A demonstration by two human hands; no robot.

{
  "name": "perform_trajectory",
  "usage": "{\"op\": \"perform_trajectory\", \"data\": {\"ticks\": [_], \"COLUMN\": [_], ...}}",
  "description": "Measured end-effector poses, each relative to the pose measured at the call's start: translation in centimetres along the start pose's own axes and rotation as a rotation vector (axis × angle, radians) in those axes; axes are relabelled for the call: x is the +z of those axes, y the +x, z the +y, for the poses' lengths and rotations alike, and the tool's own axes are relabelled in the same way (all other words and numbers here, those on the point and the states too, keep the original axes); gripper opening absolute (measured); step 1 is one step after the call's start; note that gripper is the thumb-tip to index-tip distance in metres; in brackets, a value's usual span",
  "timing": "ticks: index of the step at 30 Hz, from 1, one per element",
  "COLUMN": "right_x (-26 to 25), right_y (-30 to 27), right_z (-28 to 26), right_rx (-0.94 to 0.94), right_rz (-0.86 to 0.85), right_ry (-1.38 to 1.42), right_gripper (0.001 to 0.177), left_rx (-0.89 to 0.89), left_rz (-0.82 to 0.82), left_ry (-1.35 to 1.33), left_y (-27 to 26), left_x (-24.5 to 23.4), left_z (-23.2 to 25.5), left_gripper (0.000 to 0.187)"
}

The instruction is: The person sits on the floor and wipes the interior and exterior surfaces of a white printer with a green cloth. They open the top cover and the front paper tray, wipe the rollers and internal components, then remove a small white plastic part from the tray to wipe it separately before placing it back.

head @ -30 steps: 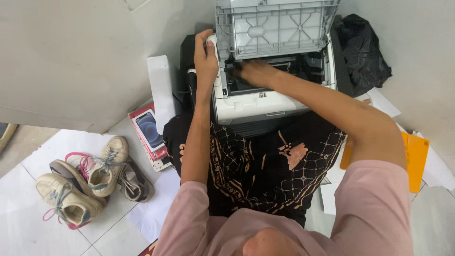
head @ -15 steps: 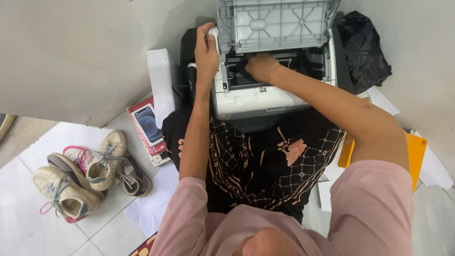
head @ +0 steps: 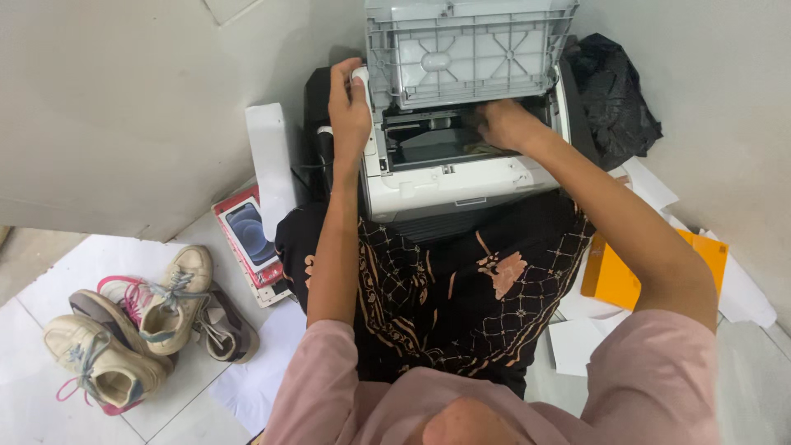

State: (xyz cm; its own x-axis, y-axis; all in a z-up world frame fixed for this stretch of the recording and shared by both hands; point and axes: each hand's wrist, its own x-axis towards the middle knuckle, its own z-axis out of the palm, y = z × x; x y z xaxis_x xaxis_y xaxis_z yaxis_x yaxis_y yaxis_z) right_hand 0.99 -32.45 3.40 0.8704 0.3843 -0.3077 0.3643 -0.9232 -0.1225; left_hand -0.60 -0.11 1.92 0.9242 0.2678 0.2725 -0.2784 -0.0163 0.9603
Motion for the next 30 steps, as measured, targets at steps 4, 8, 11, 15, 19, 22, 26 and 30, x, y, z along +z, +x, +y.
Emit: {"op": "perform_trajectory", "data": {"ticks": [4, 8, 11, 15, 19, 22, 26, 30], "right_x": [0.5, 0.8, 2.3, 4.1, 1.4, -1.2, -2.0, -1.1], "right_y": [0.6, 1.4, 1.7, 2.2, 0.3, -1.2, -1.2, -0.3], "right_z": [-1.2, 0.0, 2.1, 2.4, 0.9, -0.8, -2.1, -1.4], "right_rx": [0.171, 0.09, 0.074, 0.101, 0.138, -0.007, 0.021, -0.005], "right_rz": [-0.19, -0.232, -0.142, -0.055, 0.008, 0.004, -0.175, -0.16], "right_ry": [0.066, -0.001, -0.121, -0.19, -0.173, 0.025, 0.001, -0.199], "right_gripper": [0.047, 0.05, 0.038, 0.025, 0.03, 0.049, 0.062, 0.04], "left_rx": [0.014, 0.03, 0.053, 0.023, 0.022, 0.01, -0.049, 0.024], "left_rz": [-0.012, -0.035, -0.038, -0.061, -0.049, -0.043, -0.056, -0.05], "left_ry": [0.004, -0.025, -0.018, 0.032, 0.038, 0.039, 0.014, 0.046], "left_y": [-0.2, -0.3, -0.1, -0.1, -0.4, -0.1, -0.3, 0.0], "left_x": [-0.2, -0.3, 0.1, -0.4, -0.4, -0.3, -0.4, -0.2], "left_z": [0.3, 0.4, 0.4, 0.4, 0.8, 1.1, 1.1, 1.1], "left_gripper": [0.027, 0.028, 0.028, 0.03, 0.029, 0.029, 0.029, 0.028]}}
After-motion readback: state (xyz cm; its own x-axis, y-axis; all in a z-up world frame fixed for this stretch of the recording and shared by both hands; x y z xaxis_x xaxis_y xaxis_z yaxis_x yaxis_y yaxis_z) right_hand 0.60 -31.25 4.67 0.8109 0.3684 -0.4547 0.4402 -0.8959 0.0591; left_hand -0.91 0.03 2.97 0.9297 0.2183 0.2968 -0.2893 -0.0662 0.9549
